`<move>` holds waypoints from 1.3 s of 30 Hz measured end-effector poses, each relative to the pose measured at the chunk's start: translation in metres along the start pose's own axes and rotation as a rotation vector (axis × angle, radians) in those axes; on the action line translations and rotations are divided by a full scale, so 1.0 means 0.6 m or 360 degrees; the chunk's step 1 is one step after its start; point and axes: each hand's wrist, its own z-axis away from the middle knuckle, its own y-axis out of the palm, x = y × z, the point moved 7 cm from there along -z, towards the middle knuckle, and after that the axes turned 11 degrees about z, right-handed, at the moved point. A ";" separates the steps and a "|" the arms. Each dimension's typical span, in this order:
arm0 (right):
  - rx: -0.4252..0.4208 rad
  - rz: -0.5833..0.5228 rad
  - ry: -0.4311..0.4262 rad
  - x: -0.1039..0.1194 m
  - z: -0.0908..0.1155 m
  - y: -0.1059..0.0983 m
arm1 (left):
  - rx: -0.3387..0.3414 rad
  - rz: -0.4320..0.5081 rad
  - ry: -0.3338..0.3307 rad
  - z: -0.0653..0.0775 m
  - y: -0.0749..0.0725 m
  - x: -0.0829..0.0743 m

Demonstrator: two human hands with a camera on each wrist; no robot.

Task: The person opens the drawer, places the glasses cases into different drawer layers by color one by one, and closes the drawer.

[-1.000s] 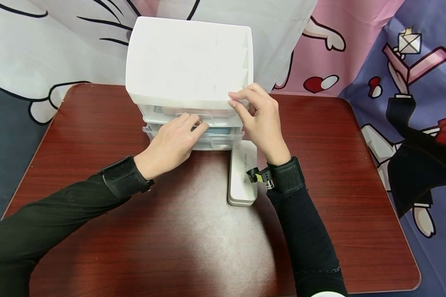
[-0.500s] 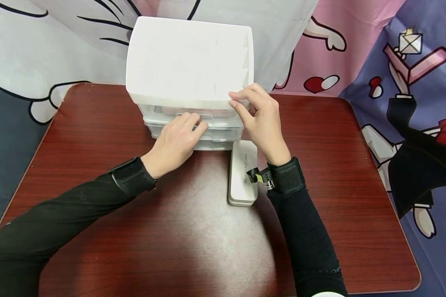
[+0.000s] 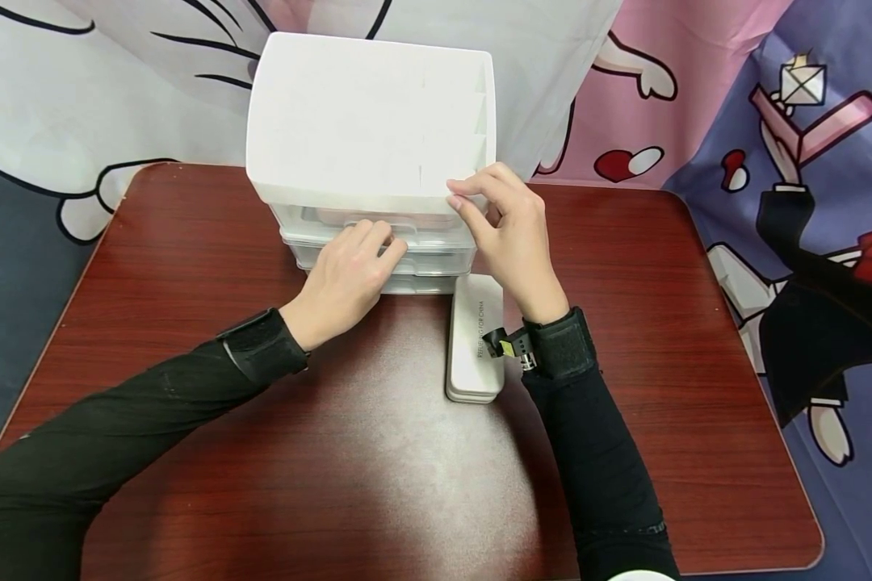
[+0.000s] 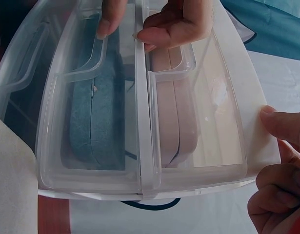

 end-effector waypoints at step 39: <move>0.0023 0.0019 0.0093 0.034 -0.003 -0.007 | -0.0095 0.0227 -0.0081 0.021 -0.009 0.004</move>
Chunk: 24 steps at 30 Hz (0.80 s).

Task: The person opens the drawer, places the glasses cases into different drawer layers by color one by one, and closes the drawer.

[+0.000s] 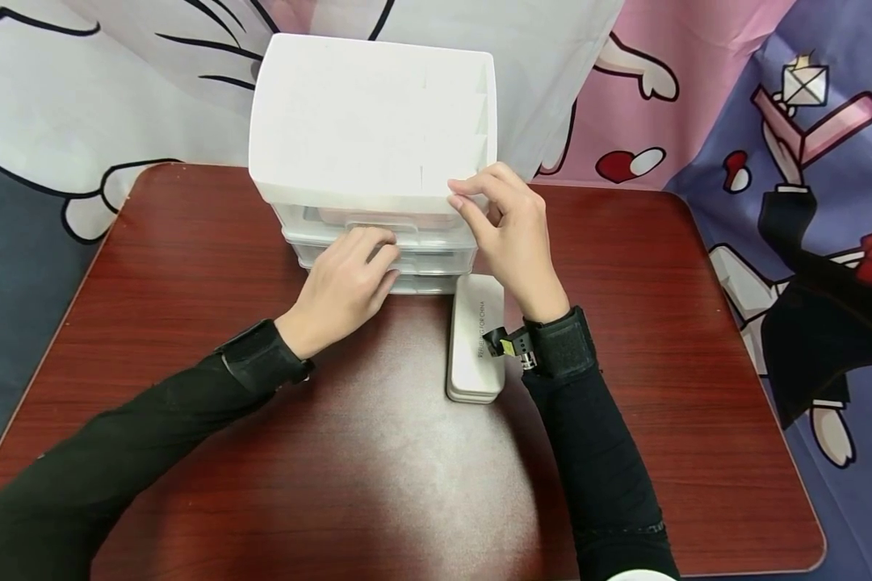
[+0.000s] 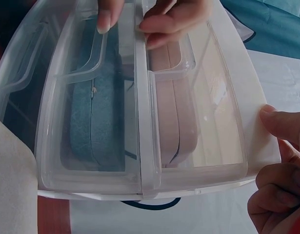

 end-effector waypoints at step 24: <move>-0.0017 0.0012 -0.0013 -0.036 0.000 0.011 | 0.0202 0.1463 -0.1436 0.111 0.106 0.047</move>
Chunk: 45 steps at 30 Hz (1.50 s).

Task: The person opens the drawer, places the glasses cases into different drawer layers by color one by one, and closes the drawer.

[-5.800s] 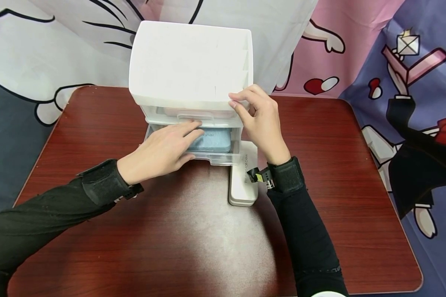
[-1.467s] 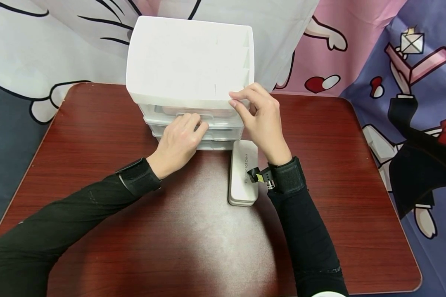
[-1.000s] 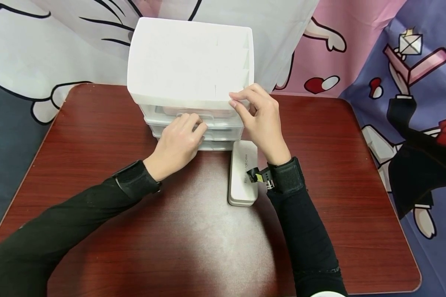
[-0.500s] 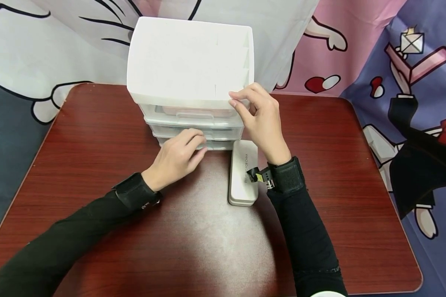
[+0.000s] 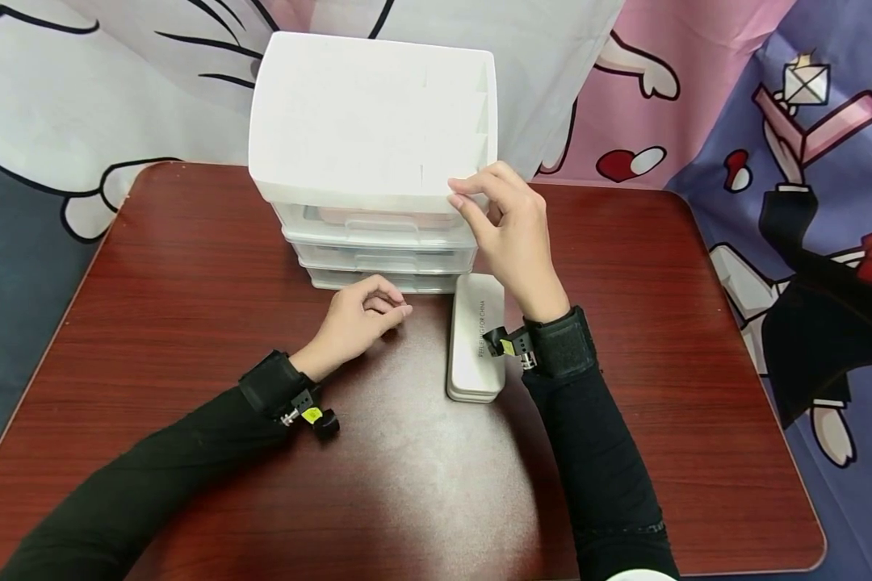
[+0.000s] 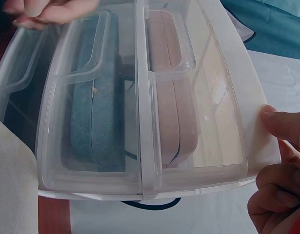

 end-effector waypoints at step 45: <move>0.0019 0.0040 -0.0004 0.023 -0.001 -0.006 | -0.0042 0.1237 -0.0528 0.033 0.033 0.053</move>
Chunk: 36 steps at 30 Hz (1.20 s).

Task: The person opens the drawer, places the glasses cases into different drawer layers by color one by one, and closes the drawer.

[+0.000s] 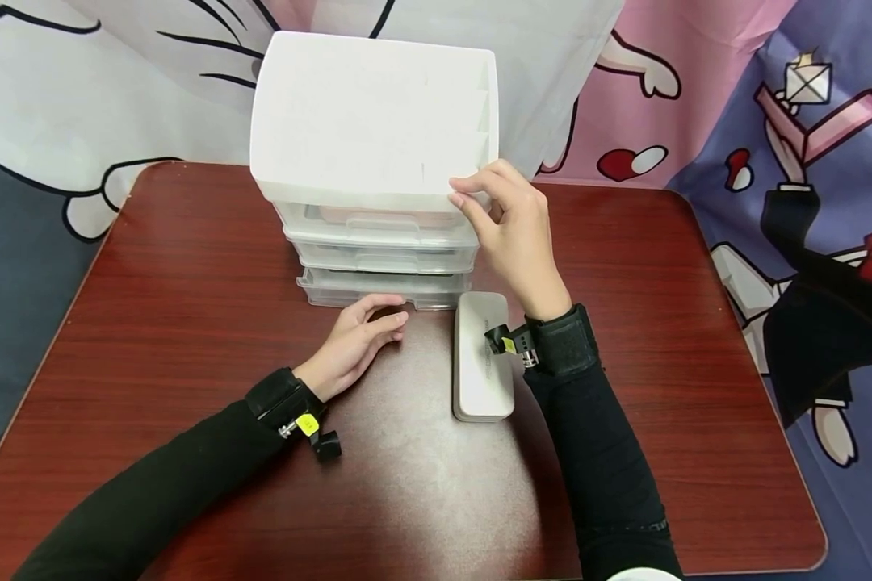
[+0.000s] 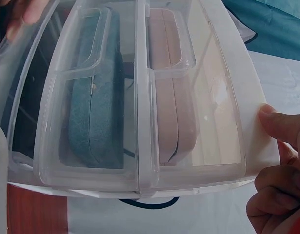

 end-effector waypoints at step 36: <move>0.0007 0.0012 0.0011 0.003 -0.001 0.000 | -0.0056 -0.0102 -0.0016 0.045 0.001 0.016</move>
